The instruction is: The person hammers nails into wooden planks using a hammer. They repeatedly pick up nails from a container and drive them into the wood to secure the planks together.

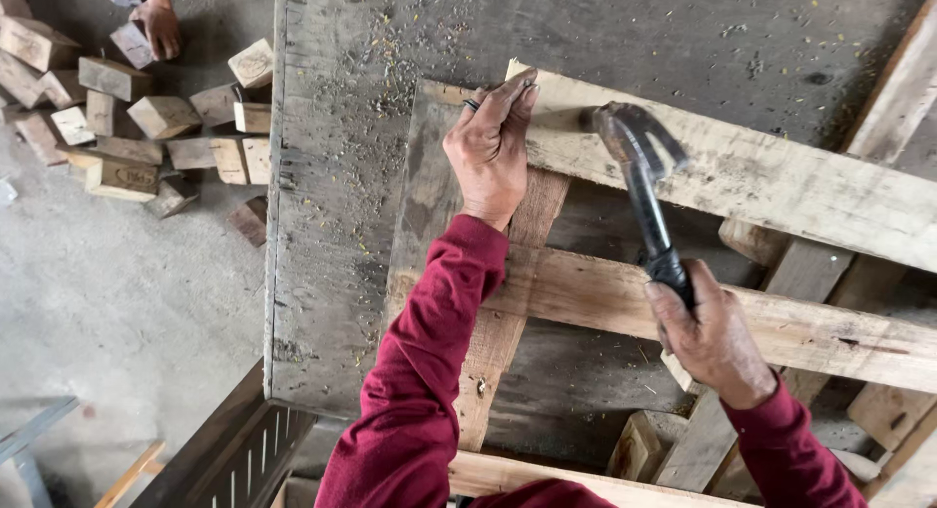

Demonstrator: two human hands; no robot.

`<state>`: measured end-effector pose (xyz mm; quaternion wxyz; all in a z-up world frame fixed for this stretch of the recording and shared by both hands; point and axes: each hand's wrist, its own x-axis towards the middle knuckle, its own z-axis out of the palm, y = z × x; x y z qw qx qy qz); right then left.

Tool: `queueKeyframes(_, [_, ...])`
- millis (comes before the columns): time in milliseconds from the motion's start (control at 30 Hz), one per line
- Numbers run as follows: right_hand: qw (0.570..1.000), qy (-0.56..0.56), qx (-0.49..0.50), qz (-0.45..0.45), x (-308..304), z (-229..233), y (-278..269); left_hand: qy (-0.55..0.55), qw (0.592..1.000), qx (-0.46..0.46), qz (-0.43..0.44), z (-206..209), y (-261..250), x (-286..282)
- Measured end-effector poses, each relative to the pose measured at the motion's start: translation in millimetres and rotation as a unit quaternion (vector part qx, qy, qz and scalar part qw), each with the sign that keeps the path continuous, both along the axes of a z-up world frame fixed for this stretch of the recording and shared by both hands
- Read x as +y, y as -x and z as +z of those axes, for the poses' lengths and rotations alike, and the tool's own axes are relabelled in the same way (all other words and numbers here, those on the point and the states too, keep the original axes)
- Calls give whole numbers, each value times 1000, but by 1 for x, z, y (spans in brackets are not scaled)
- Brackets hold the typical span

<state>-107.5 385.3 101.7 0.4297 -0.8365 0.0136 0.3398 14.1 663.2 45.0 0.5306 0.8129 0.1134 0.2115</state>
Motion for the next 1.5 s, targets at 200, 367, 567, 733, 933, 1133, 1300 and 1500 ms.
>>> queueKeyframes(200, [991, -83, -103, -11, 34, 37, -8, -1, 998, 36, -42, -4, 1, 5])
queueKeyframes(367, [997, -15, -43, 58, 35, 25, -37, 12, 999, 20, -39, -6, 1, 1])
queueKeyframes(567, [973, -120, -198, 17, 25, 35, -16, 36, 999, 17, -34, -8, 0, -2])
queueKeyframes(733, [951, 48, -230, 201, 20, 0, -32, 23, 999, 15, -37, -12, 2, -1])
queueKeyframes(933, [954, -243, 20, -176, 27, 43, -8, 305, 938, 135, -92, -45, -16, 45])
queueKeyframes(1133, [962, -164, 100, -193, 30, 56, -31, 97, 959, 187, -188, -94, -43, 52])
queueKeyframes(1300, [943, -210, 145, -213, 26, 51, -48, 258, 917, 184, -242, -105, -51, 62])
queueKeyframes(1500, [916, -253, 246, -190, 7, 48, -62, 319, 903, 133, -255, -89, -39, 59])
